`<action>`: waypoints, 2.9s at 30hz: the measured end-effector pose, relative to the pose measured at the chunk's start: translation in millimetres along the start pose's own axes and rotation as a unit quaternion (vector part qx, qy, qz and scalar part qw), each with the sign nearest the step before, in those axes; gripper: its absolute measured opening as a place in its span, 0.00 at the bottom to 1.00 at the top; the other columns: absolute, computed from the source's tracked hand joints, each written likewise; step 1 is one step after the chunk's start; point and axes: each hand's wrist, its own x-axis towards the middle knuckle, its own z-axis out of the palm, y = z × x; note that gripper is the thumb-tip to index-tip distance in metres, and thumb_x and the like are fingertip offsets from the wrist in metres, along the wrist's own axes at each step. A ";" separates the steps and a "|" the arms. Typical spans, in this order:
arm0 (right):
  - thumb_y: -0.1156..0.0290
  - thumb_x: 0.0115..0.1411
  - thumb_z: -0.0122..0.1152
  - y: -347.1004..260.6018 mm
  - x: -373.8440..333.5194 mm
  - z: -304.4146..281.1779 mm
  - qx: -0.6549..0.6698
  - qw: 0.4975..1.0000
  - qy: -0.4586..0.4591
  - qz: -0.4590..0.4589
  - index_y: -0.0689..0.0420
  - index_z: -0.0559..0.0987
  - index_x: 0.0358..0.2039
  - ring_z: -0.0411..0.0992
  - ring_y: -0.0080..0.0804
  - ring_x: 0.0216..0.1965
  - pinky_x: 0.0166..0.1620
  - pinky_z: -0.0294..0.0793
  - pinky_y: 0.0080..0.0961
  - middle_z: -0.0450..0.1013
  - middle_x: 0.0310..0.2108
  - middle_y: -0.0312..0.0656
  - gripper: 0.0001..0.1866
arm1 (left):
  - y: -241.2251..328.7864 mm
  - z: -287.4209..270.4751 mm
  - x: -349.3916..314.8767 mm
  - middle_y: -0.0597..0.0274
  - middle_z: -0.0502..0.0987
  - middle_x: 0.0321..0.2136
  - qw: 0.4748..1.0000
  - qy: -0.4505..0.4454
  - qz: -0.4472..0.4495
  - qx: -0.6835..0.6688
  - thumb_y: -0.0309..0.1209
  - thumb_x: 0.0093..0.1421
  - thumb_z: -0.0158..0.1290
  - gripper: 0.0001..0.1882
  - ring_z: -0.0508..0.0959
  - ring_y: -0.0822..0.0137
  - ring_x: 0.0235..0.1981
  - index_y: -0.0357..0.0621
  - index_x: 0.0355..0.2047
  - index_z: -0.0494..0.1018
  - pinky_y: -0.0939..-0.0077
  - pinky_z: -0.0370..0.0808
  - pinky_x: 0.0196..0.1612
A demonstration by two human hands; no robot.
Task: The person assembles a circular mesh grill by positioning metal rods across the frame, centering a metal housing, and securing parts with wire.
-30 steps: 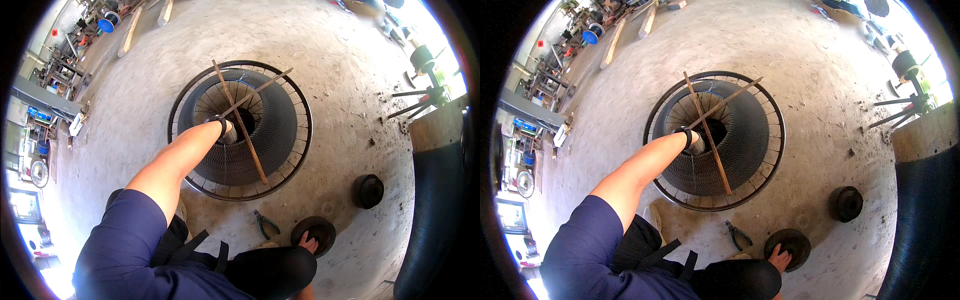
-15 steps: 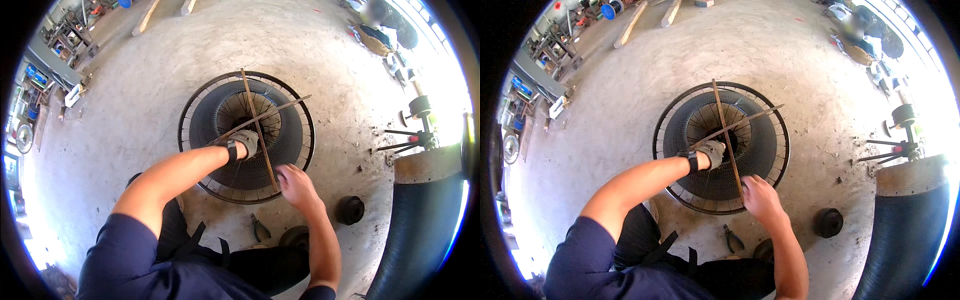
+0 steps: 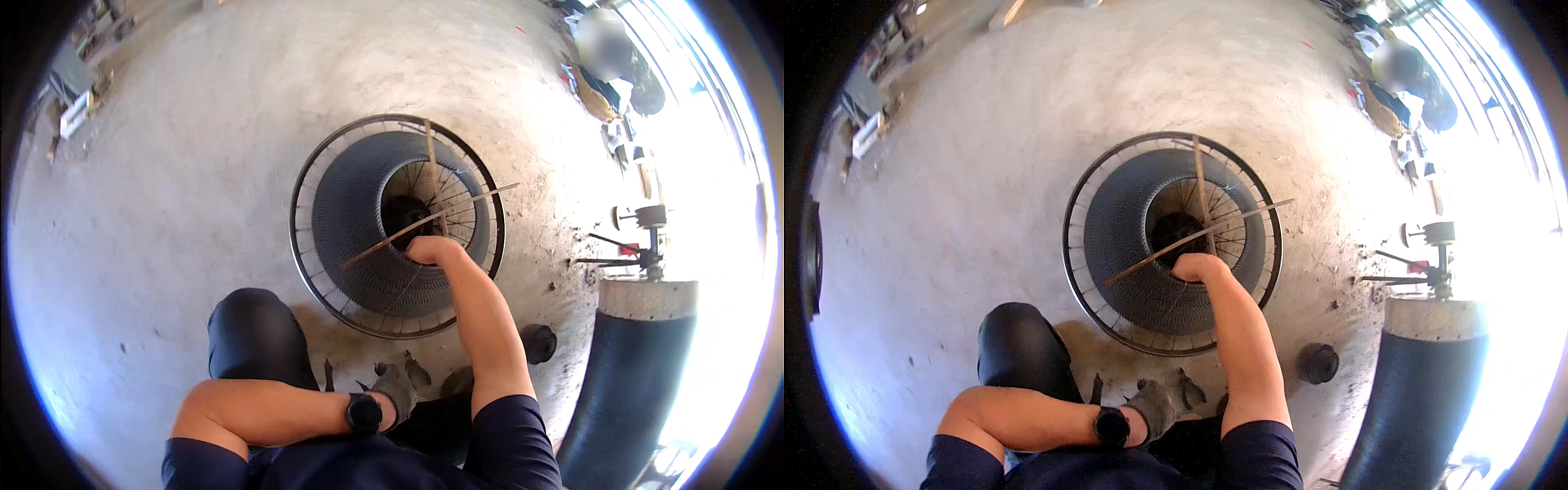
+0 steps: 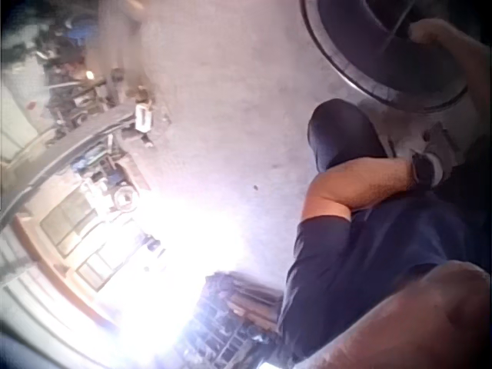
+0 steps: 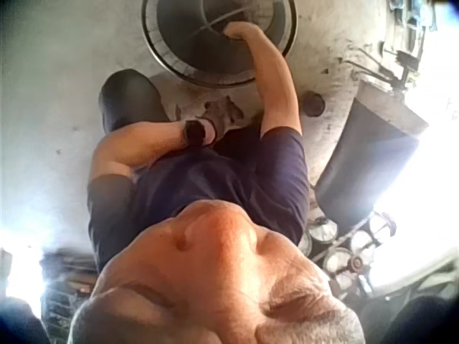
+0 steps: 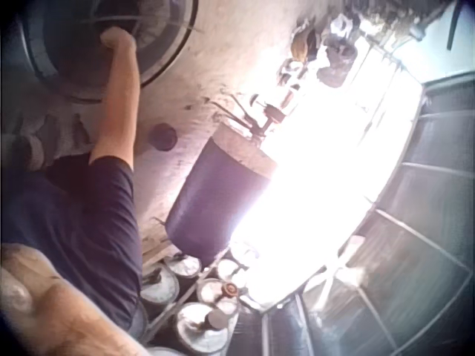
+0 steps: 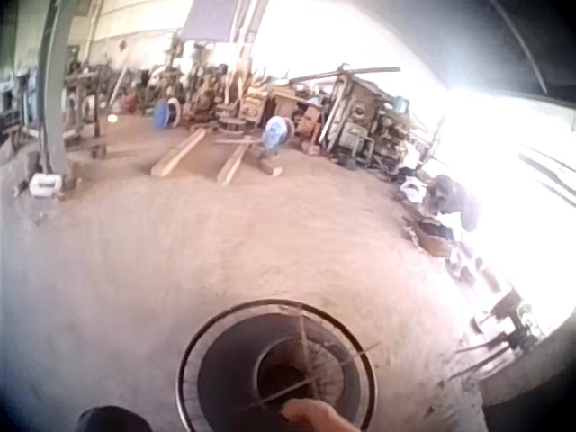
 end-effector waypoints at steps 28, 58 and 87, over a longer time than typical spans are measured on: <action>0.80 0.39 0.56 -68.8 -11.8 -49.8 -0.053 0.990 -0.134 0.013 0.69 0.81 0.38 0.78 0.46 0.41 0.37 0.77 0.38 0.77 0.41 0.61 0.21 | -3.0 29.9 -58.7 0.61 0.78 0.43 0.978 0.008 0.165 -0.127 0.31 0.59 0.55 0.11 0.77 0.63 0.42 0.46 0.43 0.78 0.60 0.73 0.46; 0.63 0.51 0.57 -54.2 -28.4 -85.1 0.025 0.958 -0.281 0.047 0.58 0.79 0.46 0.77 0.31 0.39 0.43 0.75 0.30 0.79 0.41 0.42 0.22 | -7.6 25.7 -66.5 0.60 0.78 0.42 0.968 0.009 0.202 -0.147 0.31 0.60 0.54 0.11 0.77 0.62 0.42 0.46 0.43 0.78 0.61 0.73 0.45; 0.66 0.59 0.50 -0.4 -11.8 -20.4 -0.021 0.993 -0.083 0.079 0.64 0.80 0.44 0.79 0.47 0.39 0.41 0.77 0.38 0.79 0.39 0.56 0.19 | -0.1 25.1 -67.7 0.59 0.78 0.42 0.969 0.007 0.205 -0.135 0.32 0.60 0.53 0.12 0.78 0.62 0.42 0.46 0.43 0.78 0.61 0.74 0.45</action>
